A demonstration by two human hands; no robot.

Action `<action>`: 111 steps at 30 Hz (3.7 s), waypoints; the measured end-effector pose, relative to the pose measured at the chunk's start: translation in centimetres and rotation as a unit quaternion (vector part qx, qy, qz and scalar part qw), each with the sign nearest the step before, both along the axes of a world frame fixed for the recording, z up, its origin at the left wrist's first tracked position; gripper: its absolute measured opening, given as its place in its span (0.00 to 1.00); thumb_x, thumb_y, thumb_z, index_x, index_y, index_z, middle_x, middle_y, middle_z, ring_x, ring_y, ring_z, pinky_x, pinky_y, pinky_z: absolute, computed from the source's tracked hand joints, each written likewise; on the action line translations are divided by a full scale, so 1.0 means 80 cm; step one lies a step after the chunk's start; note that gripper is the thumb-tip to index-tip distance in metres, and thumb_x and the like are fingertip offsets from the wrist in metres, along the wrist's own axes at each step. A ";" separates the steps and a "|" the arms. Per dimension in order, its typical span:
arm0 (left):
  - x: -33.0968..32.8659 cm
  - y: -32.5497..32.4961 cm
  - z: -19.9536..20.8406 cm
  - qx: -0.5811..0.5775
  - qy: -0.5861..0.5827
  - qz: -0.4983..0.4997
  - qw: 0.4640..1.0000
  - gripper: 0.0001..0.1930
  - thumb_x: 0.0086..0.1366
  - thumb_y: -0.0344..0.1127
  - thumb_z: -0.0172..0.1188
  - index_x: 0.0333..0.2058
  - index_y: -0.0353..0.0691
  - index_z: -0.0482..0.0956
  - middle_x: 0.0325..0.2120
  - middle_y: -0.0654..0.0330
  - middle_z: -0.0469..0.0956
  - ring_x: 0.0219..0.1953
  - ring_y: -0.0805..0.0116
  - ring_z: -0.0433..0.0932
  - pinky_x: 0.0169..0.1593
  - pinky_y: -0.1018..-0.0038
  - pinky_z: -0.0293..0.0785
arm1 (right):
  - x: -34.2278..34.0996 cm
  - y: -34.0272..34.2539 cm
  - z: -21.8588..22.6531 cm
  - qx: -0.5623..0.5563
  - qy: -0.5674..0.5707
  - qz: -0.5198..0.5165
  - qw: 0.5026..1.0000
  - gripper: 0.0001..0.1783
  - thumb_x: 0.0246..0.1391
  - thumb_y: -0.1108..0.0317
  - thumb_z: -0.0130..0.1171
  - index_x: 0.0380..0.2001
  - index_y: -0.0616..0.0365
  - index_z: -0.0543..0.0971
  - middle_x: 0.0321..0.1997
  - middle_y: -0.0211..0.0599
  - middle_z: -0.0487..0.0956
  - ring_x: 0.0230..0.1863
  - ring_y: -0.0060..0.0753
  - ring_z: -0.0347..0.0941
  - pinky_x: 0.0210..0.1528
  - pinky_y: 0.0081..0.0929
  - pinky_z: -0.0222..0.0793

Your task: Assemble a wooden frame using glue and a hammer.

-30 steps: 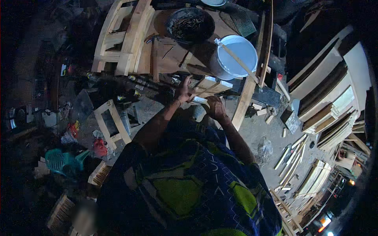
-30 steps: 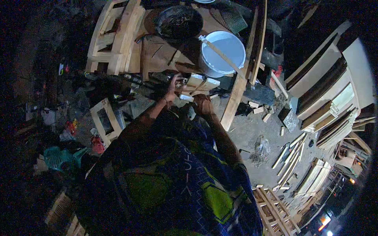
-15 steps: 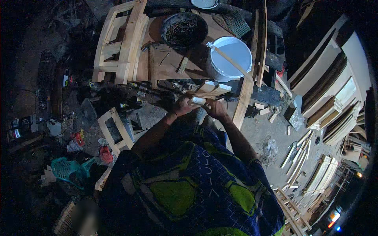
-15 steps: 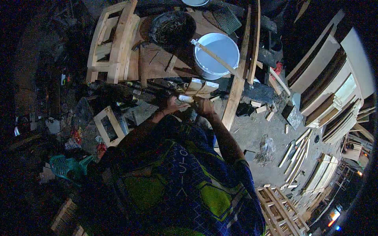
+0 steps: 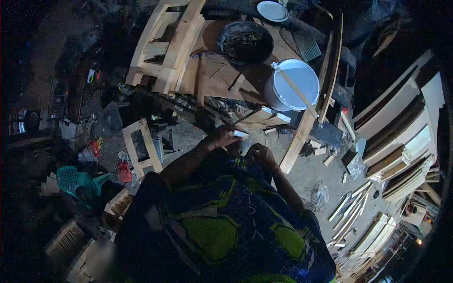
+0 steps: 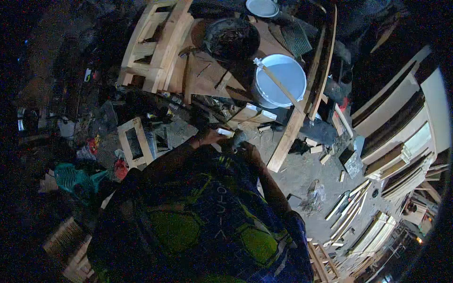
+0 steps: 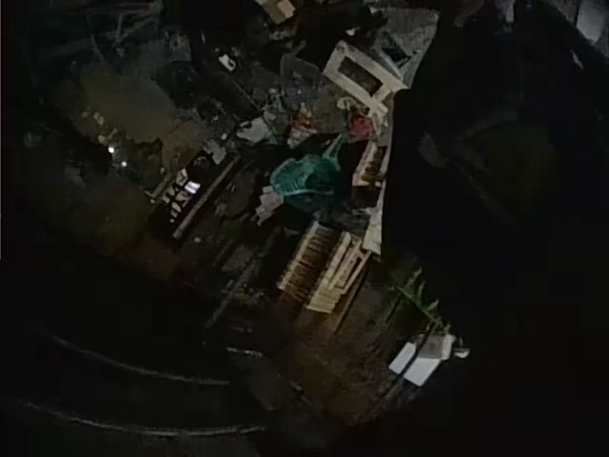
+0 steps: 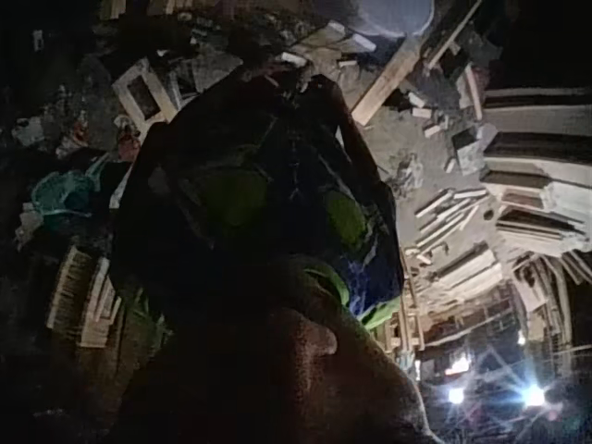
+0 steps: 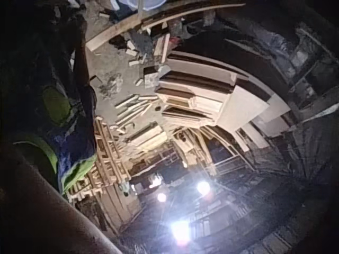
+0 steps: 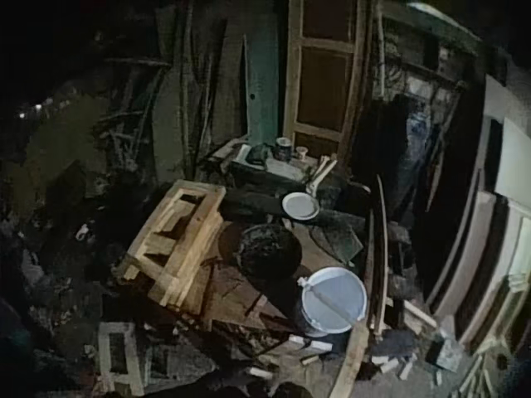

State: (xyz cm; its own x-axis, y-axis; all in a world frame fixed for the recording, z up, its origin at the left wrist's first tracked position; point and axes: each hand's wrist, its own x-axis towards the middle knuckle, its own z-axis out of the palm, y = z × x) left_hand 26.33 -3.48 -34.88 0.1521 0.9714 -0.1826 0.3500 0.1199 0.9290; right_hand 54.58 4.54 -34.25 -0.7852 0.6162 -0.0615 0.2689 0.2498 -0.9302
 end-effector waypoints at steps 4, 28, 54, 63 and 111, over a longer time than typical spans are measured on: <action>-0.041 -0.002 0.010 0.025 -0.188 0.041 0.981 0.22 0.70 0.43 0.57 0.58 0.37 0.74 0.52 0.52 0.79 0.53 0.57 0.78 0.57 0.61 0.74 | -0.106 0.052 0.027 0.114 0.079 -0.058 0.989 0.13 0.63 0.66 0.56 0.46 0.62 0.80 0.38 0.50 0.83 0.35 0.37 0.84 0.34 0.36 0.77; -0.443 -0.065 0.303 0.209 -0.435 0.237 0.843 0.22 0.76 0.52 0.42 0.48 0.37 0.74 0.22 0.66 0.72 0.20 0.73 0.67 0.33 0.75 0.63 | -0.498 0.163 0.054 0.214 -0.123 -0.094 0.965 0.17 0.61 0.61 0.60 0.45 0.63 0.80 0.38 0.45 0.81 0.41 0.44 0.78 0.43 0.41 0.76; -0.210 -0.049 0.204 -0.196 -0.315 0.010 0.929 0.24 0.66 0.48 0.65 0.48 0.32 0.74 0.32 0.54 0.79 0.26 0.67 0.77 0.33 0.74 0.74 | -0.280 -0.160 0.487 0.047 -0.123 -0.226 0.965 0.36 0.34 0.64 0.81 0.53 0.52 0.82 0.64 0.50 0.72 0.61 0.57 0.73 0.61 0.43 0.72; -0.115 -0.068 0.215 -0.179 -0.296 -0.259 0.902 0.20 0.71 0.46 0.60 0.44 0.30 0.76 0.34 0.49 0.79 0.29 0.62 0.80 0.35 0.69 0.78 | -0.284 -0.243 0.445 0.021 -0.151 -0.314 0.937 0.31 0.40 0.65 0.75 0.51 0.59 0.79 0.58 0.52 0.74 0.46 0.55 0.79 0.47 0.43 0.75; -0.410 0.302 0.533 0.213 0.242 -0.218 0.921 0.43 0.54 0.51 0.77 0.59 0.30 0.67 0.50 0.51 0.75 0.50 0.61 0.75 0.53 0.64 0.74 | 0.012 -0.431 0.224 0.071 -0.281 -0.703 0.649 0.18 0.52 0.60 0.65 0.39 0.64 0.79 0.45 0.55 0.74 0.45 0.62 0.74 0.45 0.49 0.70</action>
State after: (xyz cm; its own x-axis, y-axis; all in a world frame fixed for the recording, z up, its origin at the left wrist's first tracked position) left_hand -6.49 20.68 7.75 0.5458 0.8363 0.0529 0.6636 -0.4699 0.5821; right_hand 55.51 -29.93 -16.36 0.6815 0.7306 0.0415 0.6118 -0.5378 -0.5801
